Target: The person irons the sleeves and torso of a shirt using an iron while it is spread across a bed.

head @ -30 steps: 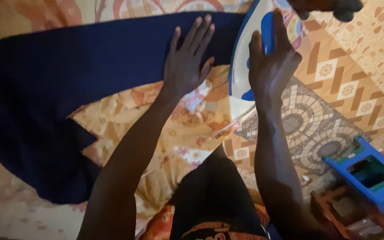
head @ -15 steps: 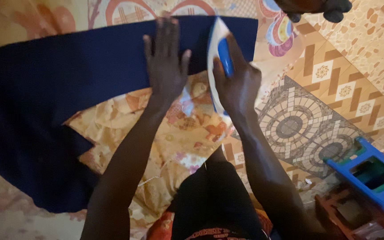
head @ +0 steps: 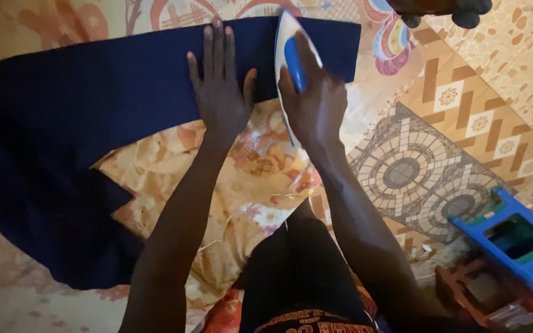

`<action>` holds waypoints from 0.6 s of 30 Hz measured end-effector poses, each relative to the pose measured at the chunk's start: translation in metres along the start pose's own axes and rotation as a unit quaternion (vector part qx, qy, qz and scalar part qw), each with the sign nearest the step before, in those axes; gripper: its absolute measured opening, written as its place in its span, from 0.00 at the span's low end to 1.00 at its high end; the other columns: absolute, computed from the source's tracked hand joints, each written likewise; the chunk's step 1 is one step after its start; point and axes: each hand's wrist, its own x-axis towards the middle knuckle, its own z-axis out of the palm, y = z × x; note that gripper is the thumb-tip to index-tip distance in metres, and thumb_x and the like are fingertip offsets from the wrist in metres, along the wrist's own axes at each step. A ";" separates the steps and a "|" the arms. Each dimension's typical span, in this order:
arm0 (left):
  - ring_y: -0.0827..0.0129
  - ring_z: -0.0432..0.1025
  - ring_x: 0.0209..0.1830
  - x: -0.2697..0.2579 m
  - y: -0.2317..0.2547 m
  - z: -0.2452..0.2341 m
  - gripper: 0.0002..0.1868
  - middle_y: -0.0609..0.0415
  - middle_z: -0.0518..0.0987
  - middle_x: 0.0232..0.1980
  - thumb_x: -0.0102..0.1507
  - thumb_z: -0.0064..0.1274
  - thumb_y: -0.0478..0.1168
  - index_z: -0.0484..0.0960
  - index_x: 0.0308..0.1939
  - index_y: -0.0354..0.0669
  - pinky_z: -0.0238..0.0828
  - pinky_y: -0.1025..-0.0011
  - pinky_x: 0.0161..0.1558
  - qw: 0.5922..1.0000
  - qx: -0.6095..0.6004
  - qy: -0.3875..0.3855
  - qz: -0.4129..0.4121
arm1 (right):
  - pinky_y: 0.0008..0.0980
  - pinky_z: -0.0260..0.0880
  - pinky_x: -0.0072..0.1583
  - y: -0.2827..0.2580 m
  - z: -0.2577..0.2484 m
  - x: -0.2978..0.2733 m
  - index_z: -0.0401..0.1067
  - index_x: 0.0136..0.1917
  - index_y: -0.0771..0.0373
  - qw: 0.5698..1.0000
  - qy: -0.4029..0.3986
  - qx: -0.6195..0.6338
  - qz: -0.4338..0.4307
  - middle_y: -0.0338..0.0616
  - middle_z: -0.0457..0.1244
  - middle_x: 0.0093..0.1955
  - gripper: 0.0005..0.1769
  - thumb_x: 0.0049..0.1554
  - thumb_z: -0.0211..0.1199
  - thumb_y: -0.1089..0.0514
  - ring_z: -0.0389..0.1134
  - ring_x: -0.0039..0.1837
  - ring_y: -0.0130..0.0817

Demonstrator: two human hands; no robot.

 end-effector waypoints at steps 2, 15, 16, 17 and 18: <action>0.57 0.41 0.88 0.004 -0.003 0.000 0.39 0.47 0.48 0.87 0.77 0.38 0.59 0.50 0.83 0.39 0.29 0.45 0.83 0.999 -0.033 0.016 -0.015 | 0.47 0.71 0.39 -0.004 -0.010 -0.014 0.69 0.73 0.60 1.000 -0.019 -0.004 -0.012 0.59 0.68 0.36 0.29 0.61 0.68 0.52 0.73 0.36 0.54; 0.55 0.40 0.89 -0.005 -0.040 -0.013 0.39 0.46 0.47 0.88 0.79 0.35 0.59 0.49 0.84 0.37 0.27 0.44 0.84 0.997 -0.030 0.023 -0.069 | 0.48 0.71 0.40 -0.020 0.015 0.000 0.70 0.72 0.61 0.998 -0.049 0.008 -0.037 0.61 0.69 0.39 0.28 0.61 0.69 0.53 0.73 0.40 0.57; 0.54 0.40 0.88 -0.005 -0.041 -0.015 0.39 0.46 0.47 0.87 0.77 0.35 0.59 0.49 0.84 0.37 0.27 0.44 0.82 0.996 -0.023 0.023 -0.079 | 0.48 0.71 0.40 -0.022 0.011 -0.008 0.70 0.72 0.61 0.998 -0.042 0.008 -0.035 0.61 0.69 0.39 0.28 0.61 0.69 0.53 0.73 0.40 0.57; 0.53 0.40 0.88 -0.004 -0.045 -0.016 0.40 0.46 0.47 0.87 0.76 0.36 0.60 0.49 0.83 0.36 0.26 0.43 0.81 0.995 -0.013 0.026 -0.098 | 0.45 0.73 0.44 -0.024 0.005 -0.017 0.68 0.73 0.62 0.996 -0.037 0.039 -0.068 0.61 0.70 0.44 0.28 0.62 0.68 0.54 0.74 0.43 0.56; 0.53 0.40 0.88 -0.001 -0.052 -0.017 0.40 0.46 0.47 0.87 0.76 0.36 0.60 0.49 0.83 0.36 0.26 0.43 0.81 0.994 -0.011 0.031 -0.100 | 0.43 0.75 0.47 -0.025 0.002 -0.019 0.67 0.74 0.63 0.992 -0.032 0.070 -0.101 0.61 0.71 0.49 0.28 0.64 0.67 0.54 0.75 0.47 0.54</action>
